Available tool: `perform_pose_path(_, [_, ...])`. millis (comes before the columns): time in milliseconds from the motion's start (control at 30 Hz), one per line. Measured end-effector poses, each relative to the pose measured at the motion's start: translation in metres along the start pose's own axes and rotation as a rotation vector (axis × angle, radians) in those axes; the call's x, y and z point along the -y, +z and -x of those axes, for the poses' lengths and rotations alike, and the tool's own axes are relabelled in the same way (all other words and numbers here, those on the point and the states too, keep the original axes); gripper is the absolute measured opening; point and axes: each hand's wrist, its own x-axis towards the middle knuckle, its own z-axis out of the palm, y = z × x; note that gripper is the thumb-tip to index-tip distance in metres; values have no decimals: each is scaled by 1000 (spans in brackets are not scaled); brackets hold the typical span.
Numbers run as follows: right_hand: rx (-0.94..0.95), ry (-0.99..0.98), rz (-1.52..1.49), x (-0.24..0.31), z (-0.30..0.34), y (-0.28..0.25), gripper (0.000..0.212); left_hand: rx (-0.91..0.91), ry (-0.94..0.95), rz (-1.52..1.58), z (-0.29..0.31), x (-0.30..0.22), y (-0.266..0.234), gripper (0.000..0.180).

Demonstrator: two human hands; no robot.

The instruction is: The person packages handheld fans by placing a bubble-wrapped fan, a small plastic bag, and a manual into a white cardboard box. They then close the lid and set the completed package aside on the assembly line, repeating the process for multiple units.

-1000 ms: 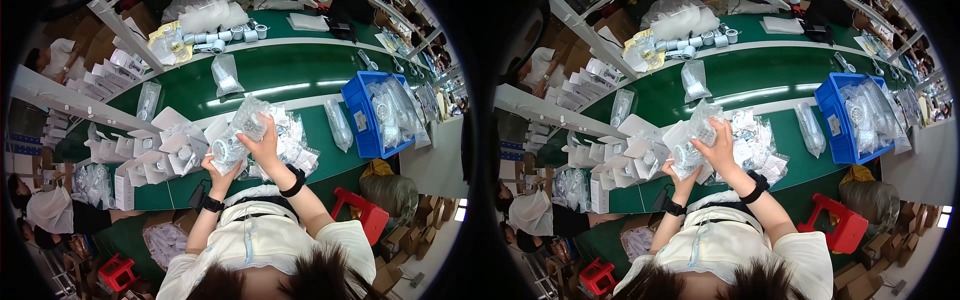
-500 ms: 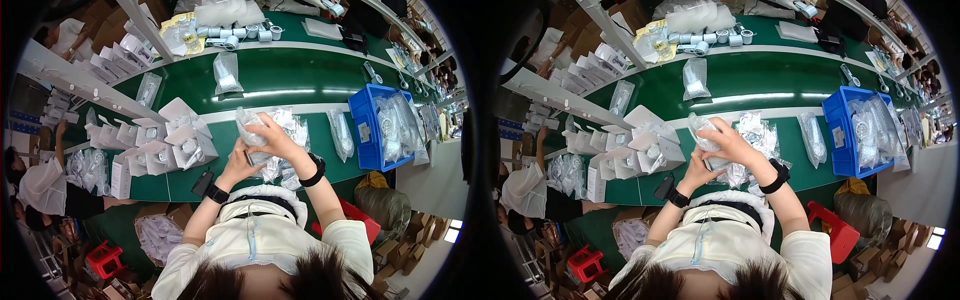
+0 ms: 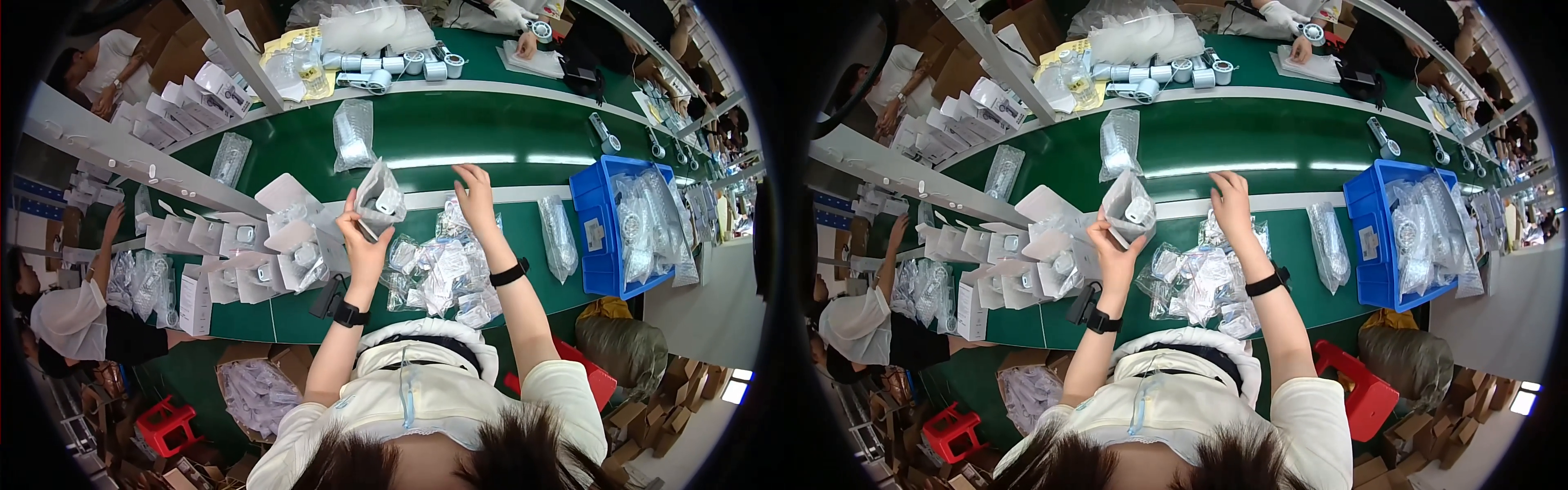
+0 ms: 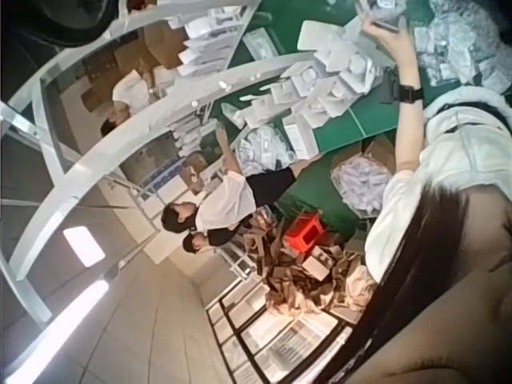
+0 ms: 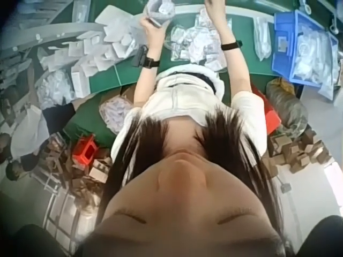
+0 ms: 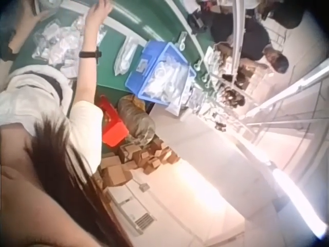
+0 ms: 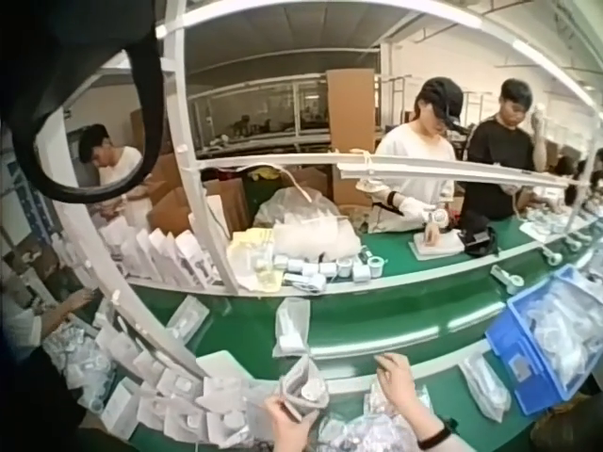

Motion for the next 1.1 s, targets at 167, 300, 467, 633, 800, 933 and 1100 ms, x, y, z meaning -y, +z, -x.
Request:
perform_pose_path(167, [497,197,320,-64,10,25,32,-61,-96,-404,10,-7,-18,43])
perform_pose_path(300, [637,149,384,-72,11,18,31,-31,-19,-623,0,-37,-19,31])
perform_pose_path(467, [606,229,-425,-65,-3,-8,25,70,75,-803,-15,-40,-24,15])
perform_pose_path(633, [361,-51,-409,48,-40,-50,23,3,5,-636,-23,-27,-38,9])
perform_pose_path(800, [401,-700,-546,124,-49,-24,24,-16,-8,-629,-30,-28,-42,8])
perform_pose_path(933, [633,-937,-312,123,-43,20,24,-45,-3,-623,-31,-26,-44,7])
perform_pose_path(1100, [495,-977,24,137,-33,24,27,-76,21,-643,-22,-19,-46,11])
